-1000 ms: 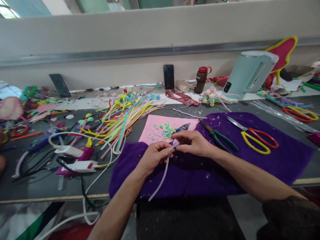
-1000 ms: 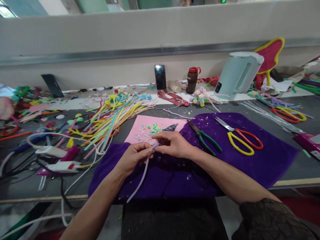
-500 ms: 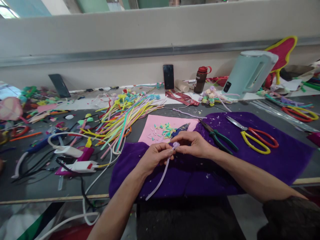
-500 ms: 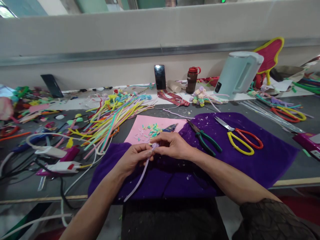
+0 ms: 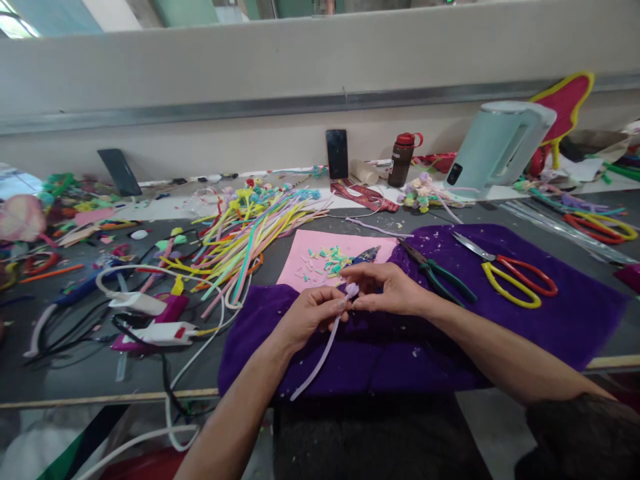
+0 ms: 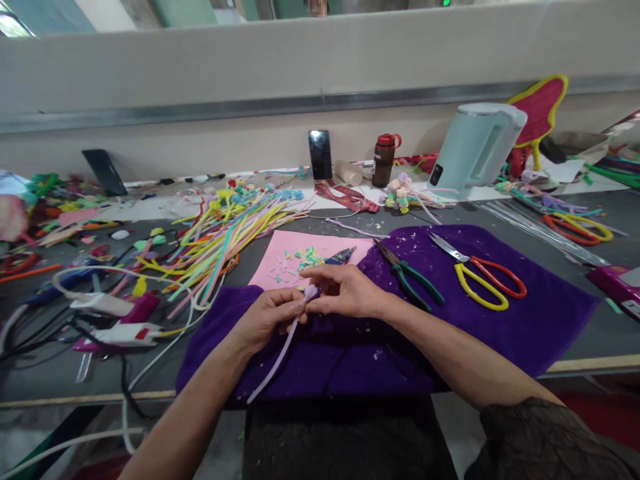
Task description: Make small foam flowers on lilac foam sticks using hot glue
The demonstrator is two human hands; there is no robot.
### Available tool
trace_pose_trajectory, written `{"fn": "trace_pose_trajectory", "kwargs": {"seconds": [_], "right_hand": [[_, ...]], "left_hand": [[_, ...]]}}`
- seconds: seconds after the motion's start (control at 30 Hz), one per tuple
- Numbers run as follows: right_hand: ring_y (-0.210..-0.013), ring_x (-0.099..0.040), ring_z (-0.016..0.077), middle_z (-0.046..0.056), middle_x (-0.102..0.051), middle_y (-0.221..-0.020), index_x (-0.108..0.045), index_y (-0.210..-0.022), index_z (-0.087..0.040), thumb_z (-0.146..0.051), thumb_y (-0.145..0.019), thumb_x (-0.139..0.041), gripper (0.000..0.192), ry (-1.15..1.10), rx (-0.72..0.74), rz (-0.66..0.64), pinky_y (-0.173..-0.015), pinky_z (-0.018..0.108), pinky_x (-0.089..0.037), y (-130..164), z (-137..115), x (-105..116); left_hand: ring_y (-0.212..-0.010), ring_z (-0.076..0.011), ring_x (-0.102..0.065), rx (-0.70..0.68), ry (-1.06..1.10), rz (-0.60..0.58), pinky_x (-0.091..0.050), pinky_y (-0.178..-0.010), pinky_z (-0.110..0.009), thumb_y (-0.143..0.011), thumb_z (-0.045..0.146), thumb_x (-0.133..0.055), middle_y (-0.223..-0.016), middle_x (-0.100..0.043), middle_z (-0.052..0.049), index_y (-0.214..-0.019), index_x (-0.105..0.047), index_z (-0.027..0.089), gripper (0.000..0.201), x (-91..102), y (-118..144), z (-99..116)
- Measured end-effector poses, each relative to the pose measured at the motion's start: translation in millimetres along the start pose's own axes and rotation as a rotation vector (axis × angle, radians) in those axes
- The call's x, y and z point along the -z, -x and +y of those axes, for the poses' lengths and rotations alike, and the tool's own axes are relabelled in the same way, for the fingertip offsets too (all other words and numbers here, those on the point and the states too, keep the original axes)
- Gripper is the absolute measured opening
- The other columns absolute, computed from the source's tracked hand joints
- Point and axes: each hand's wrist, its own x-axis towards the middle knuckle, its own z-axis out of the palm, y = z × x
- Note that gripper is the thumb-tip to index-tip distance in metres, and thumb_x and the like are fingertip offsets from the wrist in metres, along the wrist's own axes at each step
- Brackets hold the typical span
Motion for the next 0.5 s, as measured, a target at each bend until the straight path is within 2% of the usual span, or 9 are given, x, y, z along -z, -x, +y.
{"fn": "trace_pose_trajectory", "kwargs": {"seconds": [0.07,0.5], "right_hand": [[-0.061,-0.053,0.0077,0.003,-0.060,-0.092,-0.052,-0.119,-0.019,-0.030,-0.068,-0.070,0.055,-0.006,-0.005,-0.014,-0.053,0.019,-0.044,0.4,0.2,0.4],[-0.067,-0.057,0.0109,0.002,-0.060,-0.079,-0.062,-0.092,-0.015,-0.022,-0.074,-0.064,0.019,-0.010,0.113,-0.021,-0.057,0.022,-0.046,-1.6,-7.1,-1.0]], "left_hand": [[-0.038,-0.0033,-0.038,0.023,0.018,-0.009,-0.024,-0.038,-0.017,-0.073,0.036,-0.063,-0.057,-0.060,0.001,-0.068,-0.058,0.013,0.023,0.5,0.3,0.3],[-0.039,-0.0038,-0.039,0.031,-0.016,-0.047,-0.024,-0.037,-0.017,-0.074,0.034,-0.061,-0.057,-0.061,0.000,-0.068,-0.061,0.014,0.021,1.5,-0.4,-3.1]]}}
